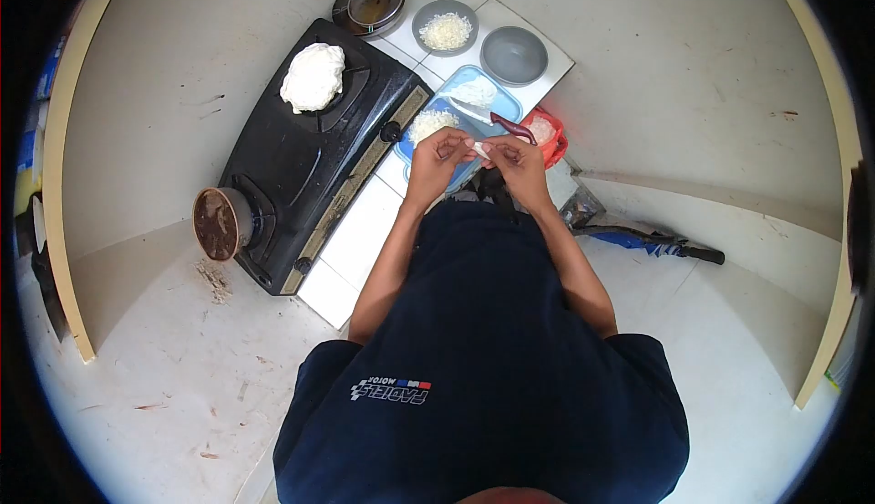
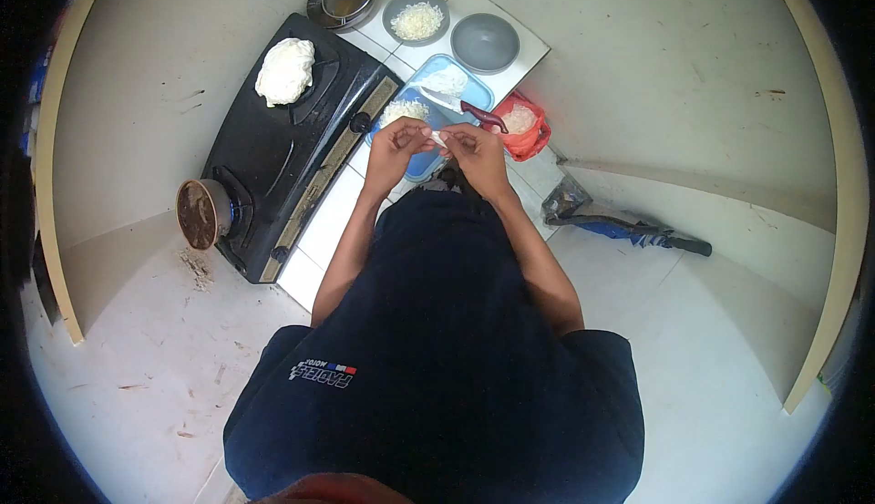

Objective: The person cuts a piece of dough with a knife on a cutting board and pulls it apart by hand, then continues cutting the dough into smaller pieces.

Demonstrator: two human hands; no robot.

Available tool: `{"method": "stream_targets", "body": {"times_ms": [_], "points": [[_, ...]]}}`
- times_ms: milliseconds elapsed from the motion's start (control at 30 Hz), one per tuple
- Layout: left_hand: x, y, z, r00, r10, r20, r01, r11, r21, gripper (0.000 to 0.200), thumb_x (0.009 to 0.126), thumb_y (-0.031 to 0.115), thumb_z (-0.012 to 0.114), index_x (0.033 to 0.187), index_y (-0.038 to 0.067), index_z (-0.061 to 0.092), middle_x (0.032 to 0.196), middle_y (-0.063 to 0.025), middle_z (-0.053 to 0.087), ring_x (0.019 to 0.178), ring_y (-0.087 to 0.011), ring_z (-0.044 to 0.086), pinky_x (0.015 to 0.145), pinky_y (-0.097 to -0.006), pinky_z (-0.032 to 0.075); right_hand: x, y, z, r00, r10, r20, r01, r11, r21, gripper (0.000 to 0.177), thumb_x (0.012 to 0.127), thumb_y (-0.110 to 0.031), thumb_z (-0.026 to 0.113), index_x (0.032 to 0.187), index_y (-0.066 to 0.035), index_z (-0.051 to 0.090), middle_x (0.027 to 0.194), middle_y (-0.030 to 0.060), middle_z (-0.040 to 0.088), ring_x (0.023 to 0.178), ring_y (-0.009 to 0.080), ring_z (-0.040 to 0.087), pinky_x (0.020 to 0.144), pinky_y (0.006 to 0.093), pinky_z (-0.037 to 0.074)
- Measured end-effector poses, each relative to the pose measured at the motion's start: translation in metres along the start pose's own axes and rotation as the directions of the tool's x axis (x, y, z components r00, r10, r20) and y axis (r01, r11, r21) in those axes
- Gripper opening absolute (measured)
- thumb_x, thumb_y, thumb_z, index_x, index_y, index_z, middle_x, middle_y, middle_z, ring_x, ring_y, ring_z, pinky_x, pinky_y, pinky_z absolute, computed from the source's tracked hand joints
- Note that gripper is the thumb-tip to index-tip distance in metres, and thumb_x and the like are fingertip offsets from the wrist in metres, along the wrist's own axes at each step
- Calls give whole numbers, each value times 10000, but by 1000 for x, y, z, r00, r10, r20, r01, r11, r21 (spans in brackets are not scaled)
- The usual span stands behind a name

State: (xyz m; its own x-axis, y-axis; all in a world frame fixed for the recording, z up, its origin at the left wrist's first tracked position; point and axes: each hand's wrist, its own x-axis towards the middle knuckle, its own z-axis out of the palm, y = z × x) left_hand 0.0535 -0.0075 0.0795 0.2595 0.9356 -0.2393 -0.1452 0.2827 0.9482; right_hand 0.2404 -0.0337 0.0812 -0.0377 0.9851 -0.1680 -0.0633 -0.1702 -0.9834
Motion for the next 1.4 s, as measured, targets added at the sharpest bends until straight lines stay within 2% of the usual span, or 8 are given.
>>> {"method": "stream_targets", "body": {"times_ms": [233,400,667,733,867,933,1267,1400], "points": [[0,11,-7,981,-157,111,161,987,-29,136,1005,61,683,1099,-34,659,972,-86,725,914,-148,725,823,-274,606,-1,-1,-2,998,-52,25,56,987,-153,162,981,-80,703,1091,31,745,880,100,771,778,128,734,698,274,572],[0,13,-10,973,-140,181,137,990,29,122,990,22,686,1097,-29,656,997,-96,738,934,-151,726,842,-281,605,-2,-1,-7,996,-58,74,71,980,-185,162,970,-67,707,1108,8,748,868,93,767,775,115,727,695,271,561],[3,6,-7,987,-71,141,79,996,-50,103,968,-23,691,1065,-32,659,1001,-99,747,942,-149,723,853,-286,597,-3,-10,-7,993,-49,110,48,999,10,197,997,-106,705,1136,32,731,934,88,763,842,109,716,754,255,561],[1,8,-6,990,17,138,-30,995,94,113,954,-34,704,1058,-31,660,988,-100,746,946,-150,721,867,-288,594,0,-2,-9,995,12,101,-11,1000,-12,209,999,-112,706,1140,40,727,940,95,762,848,110,715,758,255,562],[1,12,-4,994,1,111,-15,992,124,107,943,-43,713,1036,-26,663,978,-99,743,945,-144,719,881,-285,592,0,-1,-7,995,33,96,-37,999,39,219,992,-126,718,1139,35,731,904,90,761,823,111,715,752,254,562],[2,12,-7,990,-65,129,69,997,-28,113,948,-36,708,1055,-31,675,989,-106,749,947,-148,724,884,-288,593,1,-3,-8,995,25,97,-24,1000,-14,215,988,-125,723,1136,30,734,895,87,761,812,110,714,744,254,560],[2,8,-11,980,-187,73,195,973,-123,284,946,-32,701,1223,-67,651,1054,-156,751,975,-203,741,920,-310,604,0,-5,-6,998,15,65,-12,999,-40,158,962,-68,735,1088,27,733,897,90,766,786,107,714,725,262,565],[1,4,3,967,-251,-51,215,903,-371,297,958,-35,680,1245,-92,628,1131,-203,720,1041,-234,724,989,-333,594,3,-3,0,999,-29,20,30,995,-93,140,955,-38,730,1078,29,729,905,94,766,795,116,721,733,268,571]]}}
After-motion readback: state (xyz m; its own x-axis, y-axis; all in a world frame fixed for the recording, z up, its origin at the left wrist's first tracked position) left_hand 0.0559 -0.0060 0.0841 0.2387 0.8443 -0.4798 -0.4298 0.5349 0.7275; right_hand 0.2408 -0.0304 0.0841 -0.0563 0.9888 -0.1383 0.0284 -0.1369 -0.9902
